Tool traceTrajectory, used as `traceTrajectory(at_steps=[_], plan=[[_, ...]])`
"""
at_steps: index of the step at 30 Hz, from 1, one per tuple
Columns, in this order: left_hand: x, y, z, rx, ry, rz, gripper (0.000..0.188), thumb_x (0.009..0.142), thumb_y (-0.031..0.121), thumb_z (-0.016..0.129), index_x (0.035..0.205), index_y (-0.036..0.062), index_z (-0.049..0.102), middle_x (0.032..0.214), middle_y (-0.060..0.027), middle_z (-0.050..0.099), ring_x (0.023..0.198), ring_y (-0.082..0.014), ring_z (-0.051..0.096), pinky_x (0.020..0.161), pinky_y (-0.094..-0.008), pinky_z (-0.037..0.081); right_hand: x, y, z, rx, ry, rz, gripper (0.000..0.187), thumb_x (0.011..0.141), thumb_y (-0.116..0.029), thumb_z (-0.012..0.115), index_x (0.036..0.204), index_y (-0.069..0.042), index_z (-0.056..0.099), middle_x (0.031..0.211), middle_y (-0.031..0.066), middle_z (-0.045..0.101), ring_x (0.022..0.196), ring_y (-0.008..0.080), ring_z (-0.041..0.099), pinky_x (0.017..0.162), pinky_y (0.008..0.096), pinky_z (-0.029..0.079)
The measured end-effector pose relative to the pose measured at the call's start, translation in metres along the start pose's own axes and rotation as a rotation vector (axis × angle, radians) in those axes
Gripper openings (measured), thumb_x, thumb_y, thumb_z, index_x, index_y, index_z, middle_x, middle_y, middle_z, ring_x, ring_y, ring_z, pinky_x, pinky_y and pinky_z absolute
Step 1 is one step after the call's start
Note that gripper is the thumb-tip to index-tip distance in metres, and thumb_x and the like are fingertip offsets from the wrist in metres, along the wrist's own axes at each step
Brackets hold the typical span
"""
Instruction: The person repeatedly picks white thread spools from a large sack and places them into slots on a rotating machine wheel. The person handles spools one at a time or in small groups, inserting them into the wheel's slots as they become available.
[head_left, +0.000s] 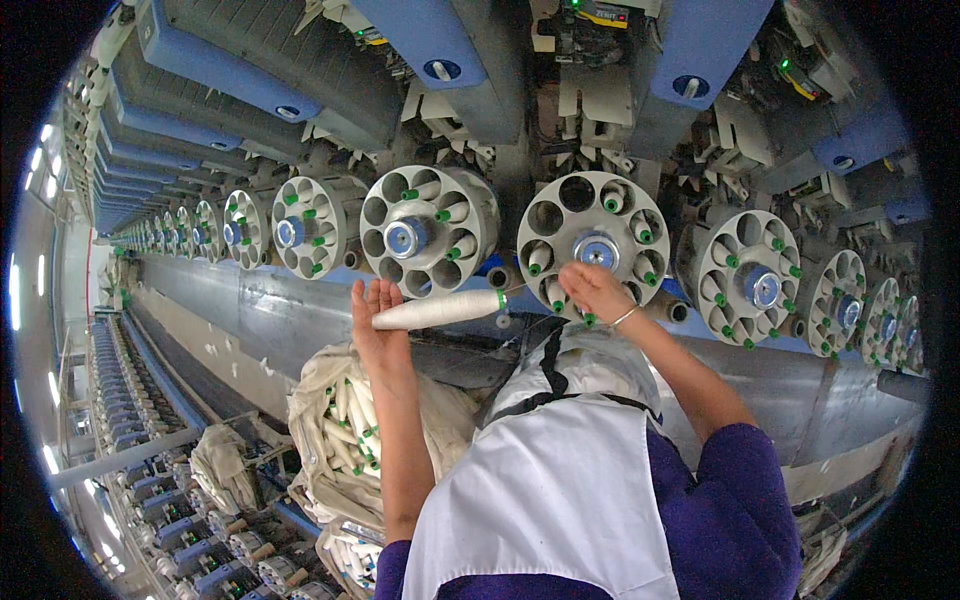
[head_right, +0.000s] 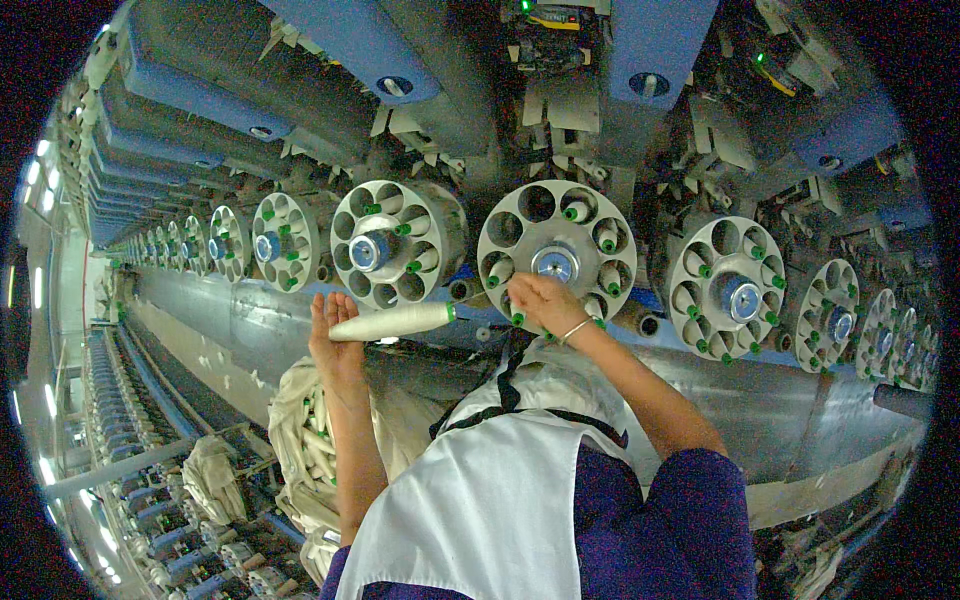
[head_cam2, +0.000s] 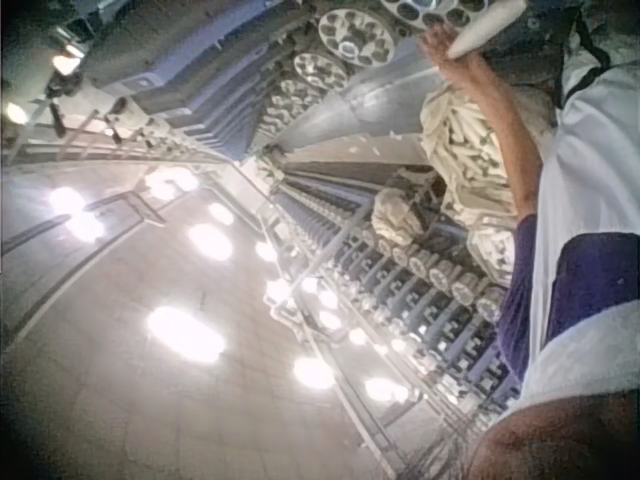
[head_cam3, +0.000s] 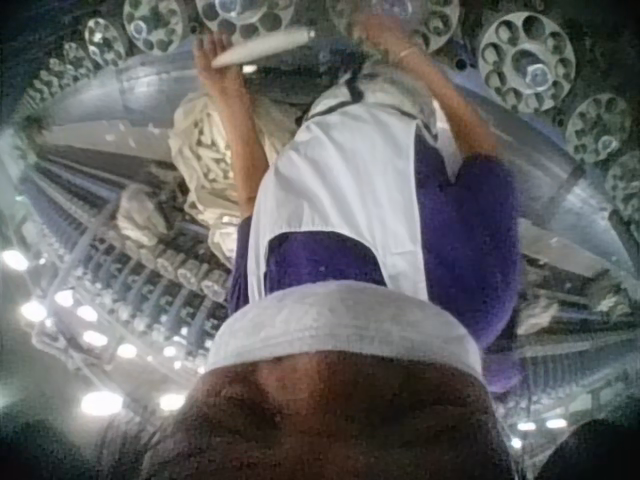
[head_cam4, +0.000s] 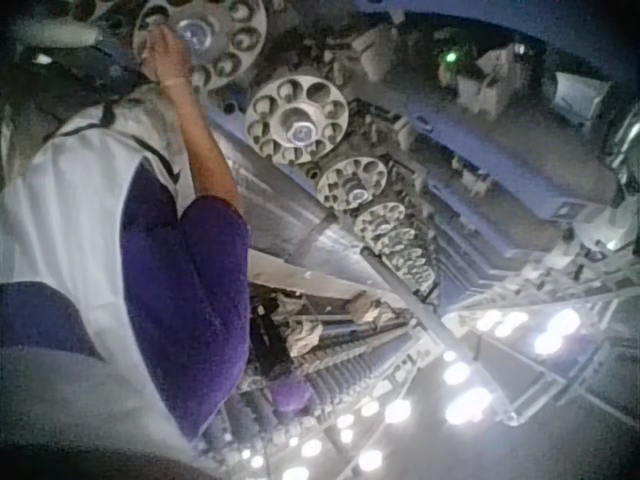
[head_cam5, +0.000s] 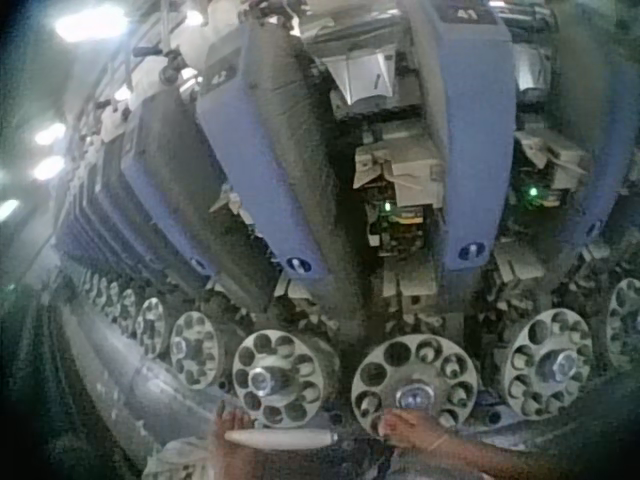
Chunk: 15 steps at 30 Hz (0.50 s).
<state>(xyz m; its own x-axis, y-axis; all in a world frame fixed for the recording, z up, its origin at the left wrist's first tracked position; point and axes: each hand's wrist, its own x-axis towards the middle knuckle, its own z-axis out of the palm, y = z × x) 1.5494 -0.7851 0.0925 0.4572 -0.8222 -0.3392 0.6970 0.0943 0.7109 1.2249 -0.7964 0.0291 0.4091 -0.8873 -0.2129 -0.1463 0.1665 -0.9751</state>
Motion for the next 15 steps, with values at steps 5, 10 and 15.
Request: traceTrajectory(at_steps=[5, 10, 15], plan=[[-0.005, -0.030, 0.007, -0.001, -0.065, -0.075, 0.041, 0.094, 0.025, 0.061, 0.126, 0.0040, 0.046, 0.107, -0.0128, 0.057, 0.100, -0.0248, 0.057, 0.094, -0.0393, 0.050, 0.015, -0.020, 0.016, 0.504, 0.084, -0.219, 0.030, 0.103, -0.024, 0.042, 0.082, -0.005, 0.050, 0.084, 0.0090, 0.061, 0.084, 0.0176, 0.061, 0.079, 0.0296, 0.049], [0.003, -0.033, 0.014, -0.067, -0.078, -0.142, 0.028, 0.096, 0.021, 0.056, 0.119, 0.0035, 0.051, 0.103, -0.0113, 0.060, 0.096, -0.0248, 0.060, 0.092, -0.0404, 0.052, 0.019, -0.024, 0.011, 0.404, 0.048, -0.246, 0.030, 0.103, -0.026, 0.042, 0.081, -0.006, 0.047, 0.075, 0.0079, 0.059, 0.074, 0.0169, 0.063, 0.088, 0.0318, 0.051], [0.004, -0.037, 0.018, -0.064, -0.116, -0.211, 0.029, 0.095, 0.023, 0.058, 0.116, 0.0031, 0.054, 0.100, -0.0093, 0.061, 0.096, -0.0240, 0.060, 0.093, -0.0403, 0.051, 0.004, -0.011, -0.010, 0.291, 0.179, -0.197, 0.036, 0.104, -0.028, 0.040, 0.077, -0.004, 0.042, 0.061, 0.0001, 0.039, 0.055, 0.0111, 0.049, 0.076, 0.0364, 0.058]])
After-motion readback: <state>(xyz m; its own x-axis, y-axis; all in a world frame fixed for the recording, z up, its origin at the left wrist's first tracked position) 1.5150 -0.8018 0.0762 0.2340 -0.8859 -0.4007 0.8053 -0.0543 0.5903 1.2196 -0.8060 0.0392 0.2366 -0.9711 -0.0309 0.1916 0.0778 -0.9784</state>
